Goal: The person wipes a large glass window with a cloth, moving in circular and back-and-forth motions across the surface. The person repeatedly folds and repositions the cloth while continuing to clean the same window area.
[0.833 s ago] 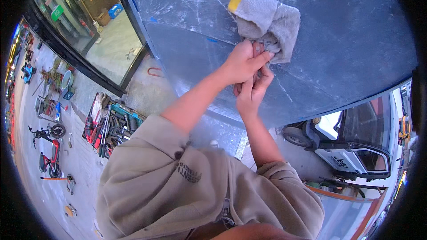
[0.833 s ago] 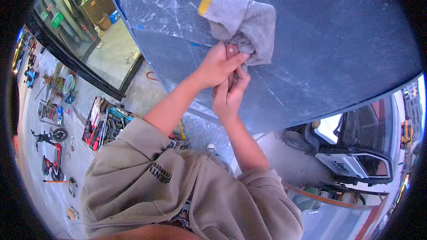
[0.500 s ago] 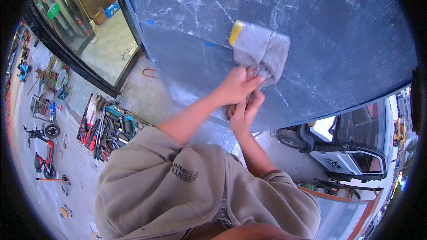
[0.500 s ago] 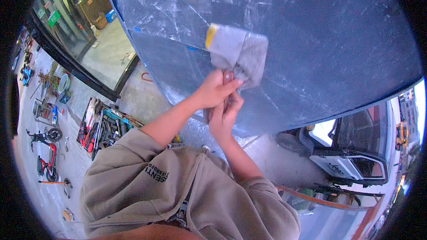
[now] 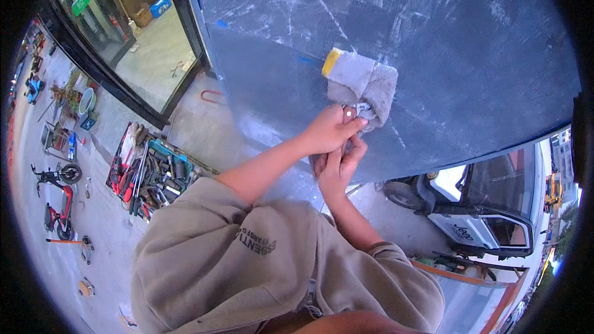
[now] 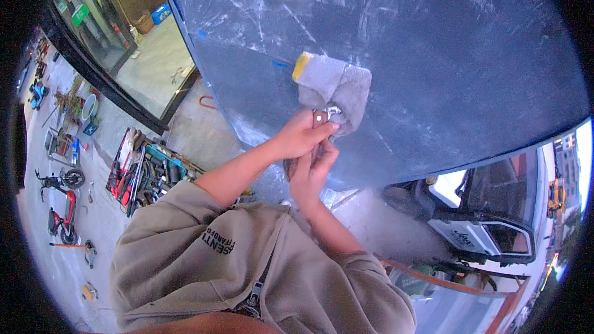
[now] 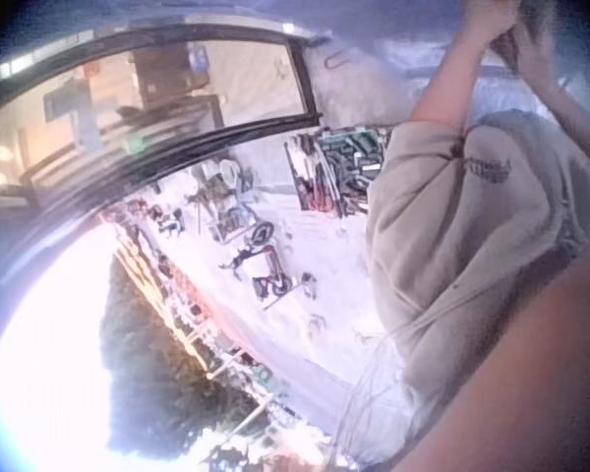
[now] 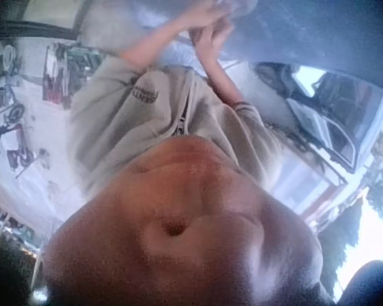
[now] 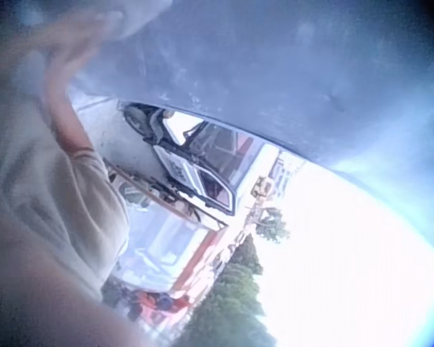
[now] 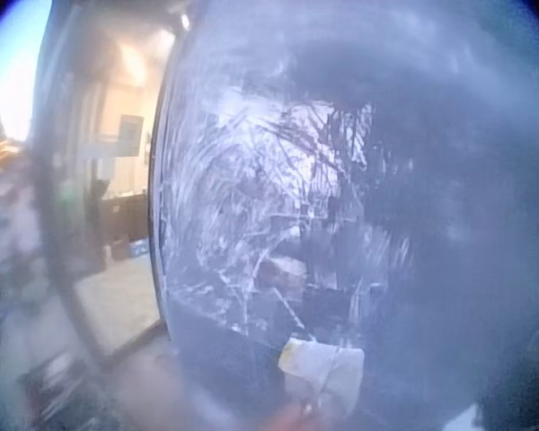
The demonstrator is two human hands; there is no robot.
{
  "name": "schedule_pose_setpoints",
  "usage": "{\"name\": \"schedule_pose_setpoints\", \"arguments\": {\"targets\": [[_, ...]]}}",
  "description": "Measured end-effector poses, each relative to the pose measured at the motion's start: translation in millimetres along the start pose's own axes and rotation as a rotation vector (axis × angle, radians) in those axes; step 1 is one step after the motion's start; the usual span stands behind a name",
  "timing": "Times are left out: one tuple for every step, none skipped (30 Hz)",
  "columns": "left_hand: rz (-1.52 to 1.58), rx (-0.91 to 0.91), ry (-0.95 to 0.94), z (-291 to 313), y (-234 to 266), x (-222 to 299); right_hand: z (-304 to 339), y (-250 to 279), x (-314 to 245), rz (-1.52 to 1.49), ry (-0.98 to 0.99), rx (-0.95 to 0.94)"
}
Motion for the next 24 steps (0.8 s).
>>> {"name": "schedule_pose_setpoints", "arguments": {"targets": [[0.017, 0.034, 0.014, 3, 0, -1, -6, 17, 22, 0.082, 0.052, -0.030], [0.032, 0.064, 0.017, 3, -1, -3, -8, 14, 17, 0.024, 0.030, -0.050], [0.044, 0.093, 0.007, -1, -1, -2, -11, 10, 11, -0.037, 0.015, -0.065], [0.014, 0.133, -0.014, -3, -2, -3, -11, 7, 6, -0.095, -0.007, -0.076], [-0.014, 0.173, -0.036, -6, -4, -7, -11, 7, 2, -0.108, 0.022, -0.086], [-0.041, 0.211, -0.051, -7, -4, -9, -11, 6, 0, -0.122, 0.046, -0.092], [-0.021, 0.203, -0.068, -9, -3, -1, -13, 2, -9, -0.100, 0.073, -0.083], [-0.001, 0.195, -0.085, -16, 4, 10, -23, -6, -20, -0.077, 0.100, -0.074], [0.026, 0.189, -0.095, -21, 10, 20, -31, -13, -29, -0.048, 0.119, -0.065], [0.005, 0.187, -0.096, -25, 14, 23, -36, -15, -30, -0.067, 0.117, -0.071], [-0.017, 0.186, -0.098, -29, 17, 25, -40, -15, -30, -0.087, 0.116, -0.076], [-0.039, 0.185, -0.106, -33, 19, 27, -44, -16, -32, -0.106, 0.120, -0.084], [-0.109, 0.244, -0.127, -27, 17, 25, -41, -5, -17, -0.089, 0.092, -0.083], [-0.123, 0.229, -0.099, -20, 5, 11, -31, 3, -6, -0.131, 0.066, -0.071], [-0.142, 0.206, -0.074, -15, -9, -9, -18, 8, 3, -0.176, 0.046, -0.051], [-0.152, 0.182, -0.040, -10, -18, -17, -5, 15, 6, -0.214, 0.016, -0.028], [-0.080, 0.145, 0.001, -10, -23, -24, 2, 22, 9, -0.173, -0.080, -0.005], [-0.007, 0.106, 0.041, -9, -29, -27, 1, 25, 6, -0.156, -0.060, -0.017], [0.067, 0.066, 0.081, -8, -34, -29, -1, 27, 2, -0.140, -0.039, -0.029], [0.039, 0.056, 0.076, -6, -36, -26, -2, 29, -1, -0.123, -0.019, -0.040], [0.005, 0.048, 0.067, -6, -34, -22, -3, 28, -3, -0.105, -0.002, -0.025], [-0.028, 0.040, 0.058, -6, -33, -19, -3, 27, -5, -0.087, 0.015, -0.010], [-0.007, 0.070, 0.041, -9, -31, -17, -4, 27, -7, -0.077, 0.046, -0.008], [0.016, 0.095, 0.036, -8, -32, -17, -2, 27, -7, -0.068, 0.069, -0.003]]}}
Point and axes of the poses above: each hand's wrist, its own z-axis away from the middle knuckle, its own y-axis out of the back of the hand, x = y × z, the point moved 6 cm from there along -z, towards the middle knuckle, and after that the axes turned 5 degrees about -z, right-handed, at the moved point
